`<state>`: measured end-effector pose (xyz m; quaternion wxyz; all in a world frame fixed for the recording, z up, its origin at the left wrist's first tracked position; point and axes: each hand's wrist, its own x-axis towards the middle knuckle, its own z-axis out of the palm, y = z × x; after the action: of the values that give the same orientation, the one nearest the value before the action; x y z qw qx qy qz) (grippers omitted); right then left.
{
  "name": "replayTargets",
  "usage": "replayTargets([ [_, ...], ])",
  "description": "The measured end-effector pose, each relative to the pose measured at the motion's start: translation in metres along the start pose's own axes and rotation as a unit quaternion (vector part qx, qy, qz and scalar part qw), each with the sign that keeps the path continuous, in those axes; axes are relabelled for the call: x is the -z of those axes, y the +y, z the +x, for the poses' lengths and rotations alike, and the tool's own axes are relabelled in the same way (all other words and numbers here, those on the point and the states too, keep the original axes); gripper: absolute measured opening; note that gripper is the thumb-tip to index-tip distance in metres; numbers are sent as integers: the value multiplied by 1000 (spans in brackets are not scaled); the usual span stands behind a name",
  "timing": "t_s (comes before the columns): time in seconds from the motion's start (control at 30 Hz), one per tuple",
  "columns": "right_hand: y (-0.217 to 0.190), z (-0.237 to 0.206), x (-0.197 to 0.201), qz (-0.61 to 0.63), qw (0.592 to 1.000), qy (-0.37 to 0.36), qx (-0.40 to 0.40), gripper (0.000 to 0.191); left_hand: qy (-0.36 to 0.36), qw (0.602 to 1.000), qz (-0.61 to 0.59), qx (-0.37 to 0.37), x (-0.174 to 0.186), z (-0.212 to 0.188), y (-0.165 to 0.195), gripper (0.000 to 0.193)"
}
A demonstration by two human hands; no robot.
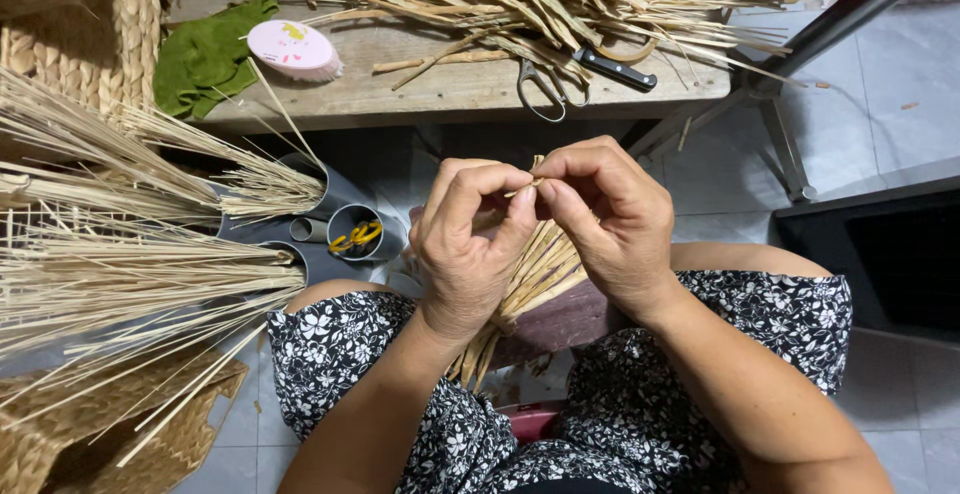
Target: The person sits and splits dried palm leaf strips by hand, peeling the outer layer away from the inner strip and bending each strip. They gather the processed strips into a bundle on a board in their lap and tie the bundle with a strip, then continue peeling more strips.
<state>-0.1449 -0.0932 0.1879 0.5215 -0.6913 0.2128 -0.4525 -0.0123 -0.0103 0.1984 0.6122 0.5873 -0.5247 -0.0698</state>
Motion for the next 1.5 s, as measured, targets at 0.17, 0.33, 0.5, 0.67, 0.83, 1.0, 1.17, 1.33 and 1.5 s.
replayTargets([
  [0.17, 3, -3, -6, -19, 999, 22, -17, 4, -11, 1000, 12, 10, -2, -2, 0, 14],
  [0.33, 13, 4, -3, 290, 947, 54, -130, 6, -23, 999, -38, -22, -2, -3, 3, 14],
  [0.5, 21, -1, -2, 307, 943, 55, -116, 12, 14, 988, -133, 79, -7, 0, 3, 33],
  [0.67, 22, -1, -3, 347, 930, 29, -116, 14, 21, 990, -85, 106, -9, 0, -2, 16],
  [0.83, 18, 10, -5, 426, 890, 51, -158, 16, 58, 943, -226, 238, -8, 1, -9, 17],
  [1.0, 17, 1, -14, 135, 986, 11, -98, 40, 49, 983, -113, 136, -8, -4, -9, 17],
  [1.17, 30, 4, -11, 269, 959, 36, -88, 14, 52, 964, -199, 168, -9, -1, -14, 16],
  [1.33, 35, 6, -5, 351, 925, 65, -133, 14, 82, 920, -302, 238, -5, 10, -15, 19],
  [1.5, 31, 3, -7, 302, 947, 45, -97, 15, 33, 998, -2, 61, -7, 6, -3, 31],
])
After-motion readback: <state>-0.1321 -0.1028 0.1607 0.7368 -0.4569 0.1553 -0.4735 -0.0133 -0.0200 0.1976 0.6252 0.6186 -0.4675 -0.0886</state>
